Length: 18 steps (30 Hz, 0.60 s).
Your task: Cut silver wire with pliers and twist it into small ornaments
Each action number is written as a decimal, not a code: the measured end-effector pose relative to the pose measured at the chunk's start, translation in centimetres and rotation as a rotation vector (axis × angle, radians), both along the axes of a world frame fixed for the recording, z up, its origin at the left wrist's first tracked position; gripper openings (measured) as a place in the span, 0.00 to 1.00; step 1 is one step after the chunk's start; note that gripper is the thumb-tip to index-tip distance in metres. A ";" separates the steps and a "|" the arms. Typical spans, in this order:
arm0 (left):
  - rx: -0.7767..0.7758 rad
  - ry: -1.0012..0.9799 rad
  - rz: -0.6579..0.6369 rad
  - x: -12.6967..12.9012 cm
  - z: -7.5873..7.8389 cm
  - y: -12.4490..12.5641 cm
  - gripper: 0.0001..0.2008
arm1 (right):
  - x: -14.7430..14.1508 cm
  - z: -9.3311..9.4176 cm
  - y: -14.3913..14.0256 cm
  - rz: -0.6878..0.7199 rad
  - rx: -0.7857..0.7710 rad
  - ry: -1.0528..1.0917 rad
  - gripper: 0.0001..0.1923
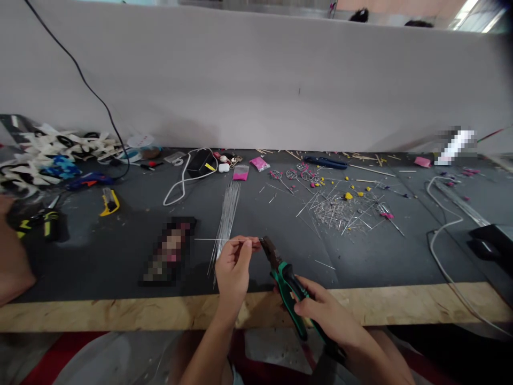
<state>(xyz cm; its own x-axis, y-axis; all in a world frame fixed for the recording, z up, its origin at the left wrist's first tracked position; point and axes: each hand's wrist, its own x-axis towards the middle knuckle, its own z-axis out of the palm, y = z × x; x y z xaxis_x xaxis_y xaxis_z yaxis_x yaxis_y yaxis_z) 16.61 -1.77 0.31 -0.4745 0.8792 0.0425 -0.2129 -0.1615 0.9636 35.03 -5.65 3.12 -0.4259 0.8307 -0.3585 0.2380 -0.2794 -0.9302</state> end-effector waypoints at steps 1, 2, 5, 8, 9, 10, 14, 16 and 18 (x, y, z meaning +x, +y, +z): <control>0.001 0.009 0.010 0.0 0.1 0.0 0.07 | 0.0 0.0 0.1 0.014 -0.017 0.013 0.15; -0.003 0.002 0.012 0.0 0.1 -0.1 0.07 | 0.0 0.1 0.4 0.016 -0.011 0.013 0.15; -0.049 -0.103 -0.040 0.1 0.0 -0.2 0.07 | 0.2 0.0 1.4 -0.034 0.170 -0.078 0.09; -0.106 -0.219 -0.130 0.1 0.0 -0.3 0.07 | 1.1 -0.4 3.0 -0.073 0.342 -0.260 0.04; -0.120 -0.244 -0.150 0.1 0.0 -0.4 0.07 | 1.6 -0.7 3.5 -0.072 0.380 -0.317 0.05; -0.130 -0.262 -0.166 0.0 0.1 -0.6 0.07 | 2.1 -1.0 4.1 -0.076 0.421 -0.373 0.05; -0.151 -0.286 -0.214 -0.3 0.5 -1.1 0.08 | 4.4 -2.8 6.1 -0.033 0.506 -0.619 0.04; -0.154 -0.278 -0.247 -0.4 0.6 -1.3 0.07 | 5.3 -3.8 7.0 -0.053 0.537 -0.731 0.05; -0.155 -0.267 -0.283 -0.4 0.5 -1.5 0.07 | 5.8 -4.5 7.6 -0.094 0.566 -0.794 0.12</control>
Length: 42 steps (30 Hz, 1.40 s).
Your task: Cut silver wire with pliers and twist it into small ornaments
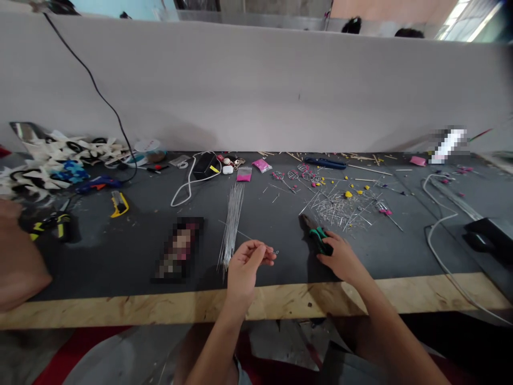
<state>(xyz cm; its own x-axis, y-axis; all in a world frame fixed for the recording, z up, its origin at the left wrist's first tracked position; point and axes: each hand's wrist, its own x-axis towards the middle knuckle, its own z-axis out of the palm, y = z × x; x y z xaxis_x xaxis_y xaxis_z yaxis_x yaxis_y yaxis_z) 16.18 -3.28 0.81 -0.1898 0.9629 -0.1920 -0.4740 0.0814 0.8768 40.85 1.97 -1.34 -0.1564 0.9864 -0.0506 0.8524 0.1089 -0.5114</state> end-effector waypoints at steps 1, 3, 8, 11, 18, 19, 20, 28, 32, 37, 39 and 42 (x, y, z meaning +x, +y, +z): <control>0.005 0.003 -0.016 0.0 -0.1 -0.1 0.07 | 0.1 0.0 0.1 -0.023 0.025 -0.001 0.15; 0.017 0.009 -0.044 0.1 -0.2 -0.2 0.07 | -0.3 0.4 -0.1 -0.069 0.063 0.061 0.17; 0.031 0.027 -0.132 0.4 0.0 -0.3 0.07 | -3.9 2.8 -2.9 0.019 -0.264 0.622 0.14; 0.026 0.041 -0.189 0.6 0.1 -0.3 0.06 | -6.3 3.2 -4.2 0.022 -0.438 0.862 0.12; 0.038 0.093 -0.293 1.0 0.0 0.1 0.04 | -7.9 1.8 -4.1 0.144 -0.532 1.015 0.05; 0.036 0.105 -0.297 1.0 0.0 0.1 0.04 | -7.8 1.8 -4.1 0.146 -0.540 1.024 0.05; 0.035 0.119 -0.300 1.1 0.0 0.2 0.03 | -7.6 1.8 -4.1 0.145 -0.547 1.026 0.04; 0.003 0.211 -0.357 1.6 -0.1 0.5 0.03 | -6.9 2.2 -4.7 0.158 -0.561 1.010 0.03; -0.014 0.250 -0.358 1.7 -0.4 0.7 0.04 | -7.0 1.9 -4.7 0.175 -0.536 0.979 0.04; -0.027 0.309 -0.353 1.5 -0.7 0.7 0.05 | -7.0 1.3 -4.6 0.146 -0.461 0.915 0.04; -0.022 0.339 -0.364 1.5 -0.8 0.6 0.05 | -7.0 1.2 -4.6 0.136 -0.421 0.849 0.05; -0.016 0.367 -0.377 1.6 -0.9 0.4 0.05 | -7.0 1.1 -4.7 0.133 -0.385 0.779 0.06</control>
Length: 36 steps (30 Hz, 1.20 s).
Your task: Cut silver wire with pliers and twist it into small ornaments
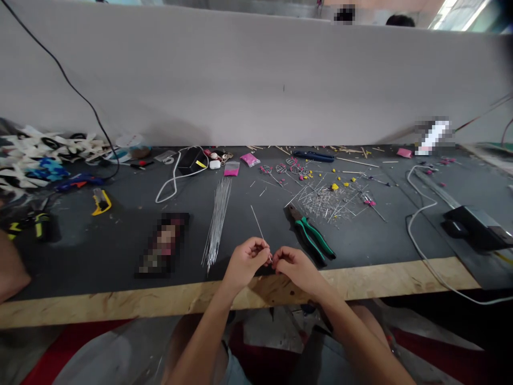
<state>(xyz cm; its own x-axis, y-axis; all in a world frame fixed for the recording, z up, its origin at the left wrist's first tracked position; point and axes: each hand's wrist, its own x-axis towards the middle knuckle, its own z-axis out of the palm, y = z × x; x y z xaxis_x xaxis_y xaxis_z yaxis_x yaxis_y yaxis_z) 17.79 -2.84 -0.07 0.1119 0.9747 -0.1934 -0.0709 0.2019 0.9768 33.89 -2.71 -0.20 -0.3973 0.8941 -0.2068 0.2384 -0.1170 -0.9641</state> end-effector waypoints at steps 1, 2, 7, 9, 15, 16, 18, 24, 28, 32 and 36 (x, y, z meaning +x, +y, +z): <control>0.000 0.008 -0.004 0.1 0.0 0.0 0.05 | 0.0 0.0 0.0 0.000 0.009 -0.016 0.06; 0.002 0.018 -0.008 0.1 -0.1 -0.1 0.05 | 0.0 0.0 -0.1 0.004 0.013 -0.030 0.05; 0.037 0.073 -0.026 0.2 -0.2 -0.1 0.05 | -0.2 0.0 -0.2 0.013 0.013 -0.084 0.04; 0.040 0.075 -0.040 0.2 -0.1 -0.1 0.06 | -0.2 -0.1 -0.2 0.009 0.016 -0.083 0.04; 0.025 0.046 -0.054 0.0 0.0 -0.2 0.07 | -0.1 -0.1 -0.1 0.025 0.008 -0.063 0.04; 0.020 0.042 -0.054 0.0 0.1 -0.2 0.07 | 0.0 -0.1 -0.1 0.030 0.006 -0.063 0.04; 0.012 0.032 -0.058 -0.1 0.0 -0.2 0.07 | 0.0 0.0 -0.1 0.038 -0.004 -0.064 0.04; 0.004 0.017 -0.067 -0.1 -0.1 -0.3 0.07 | 0.1 0.2 -0.1 0.045 -0.022 -0.061 0.03; -0.011 0.016 -0.087 -0.2 0.1 -0.3 0.07 | 0.1 0.6 -0.1 0.048 -0.048 -0.041 0.04; 0.013 0.037 -0.118 -0.2 0.1 -0.3 0.07 | 0.2 0.7 0.0 0.021 -0.086 -0.010 0.04; 0.049 0.087 -0.155 -0.1 0.0 -0.3 0.07 | 0.3 0.2 0.2 -0.003 -0.093 0.004 0.03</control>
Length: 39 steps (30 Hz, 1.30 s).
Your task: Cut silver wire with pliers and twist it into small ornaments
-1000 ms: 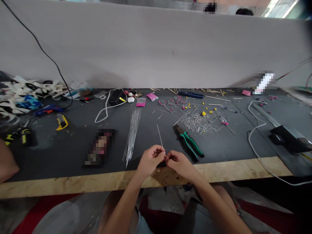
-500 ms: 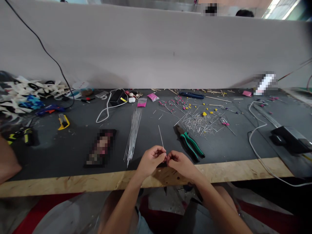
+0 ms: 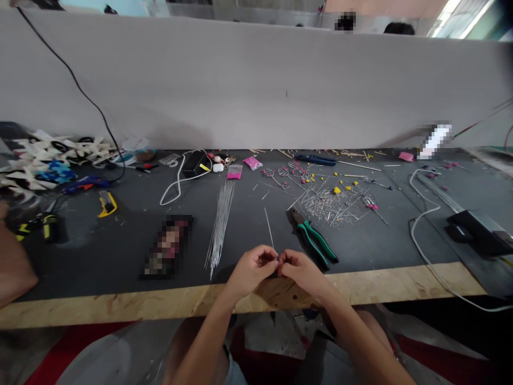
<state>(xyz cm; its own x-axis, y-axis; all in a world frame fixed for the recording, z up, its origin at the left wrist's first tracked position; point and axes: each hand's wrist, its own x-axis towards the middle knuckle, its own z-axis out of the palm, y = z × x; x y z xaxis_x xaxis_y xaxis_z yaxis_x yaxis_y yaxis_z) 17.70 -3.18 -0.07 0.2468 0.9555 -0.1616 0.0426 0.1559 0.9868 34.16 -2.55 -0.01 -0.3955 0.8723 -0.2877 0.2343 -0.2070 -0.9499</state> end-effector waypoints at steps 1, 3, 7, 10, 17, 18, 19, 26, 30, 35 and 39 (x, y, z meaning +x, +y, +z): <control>-0.002 0.006 -0.004 0.0 0.0 0.0 0.06 | 0.0 -0.1 0.0 -0.003 -0.004 0.003 0.03; -0.012 0.005 -0.007 0.0 0.1 0.0 0.06 | 0.0 -0.4 0.1 -0.006 -0.008 0.019 0.02; -0.010 0.011 -0.009 -0.1 0.1 0.0 0.06 | 0.0 -0.5 0.1 0.008 -0.009 0.040 0.02; -0.003 0.021 -0.007 -0.2 0.0 0.0 0.06 | 0.0 -0.4 0.1 0.002 0.000 0.017 0.02; -0.004 0.034 -0.005 -0.1 -0.1 0.0 0.07 | -0.1 -0.2 0.0 0.005 0.079 -0.043 0.03; -0.003 0.040 -0.007 -0.1 -0.1 0.0 0.07 | -0.1 -0.2 0.0 0.008 0.080 -0.054 0.03; -0.004 0.047 -0.009 0.0 -0.1 0.0 0.07 | 0.0 -0.2 0.0 0.009 0.079 -0.065 0.03; -0.001 0.063 -0.025 0.4 0.1 0.0 0.07 | 0.3 -0.1 0.0 0.038 0.025 -0.050 0.03; 0.017 0.067 -0.030 0.6 -0.1 0.0 0.06 | 0.4 -0.4 0.0 0.042 0.023 -0.044 0.05; 0.049 0.086 -0.028 0.9 -0.5 0.1 0.07 | 0.7 -0.7 0.0 0.040 0.015 -0.066 0.03; 0.063 0.095 -0.048 1.2 -0.7 0.2 0.07 | 0.9 -0.9 -0.1 0.058 0.020 -0.075 0.06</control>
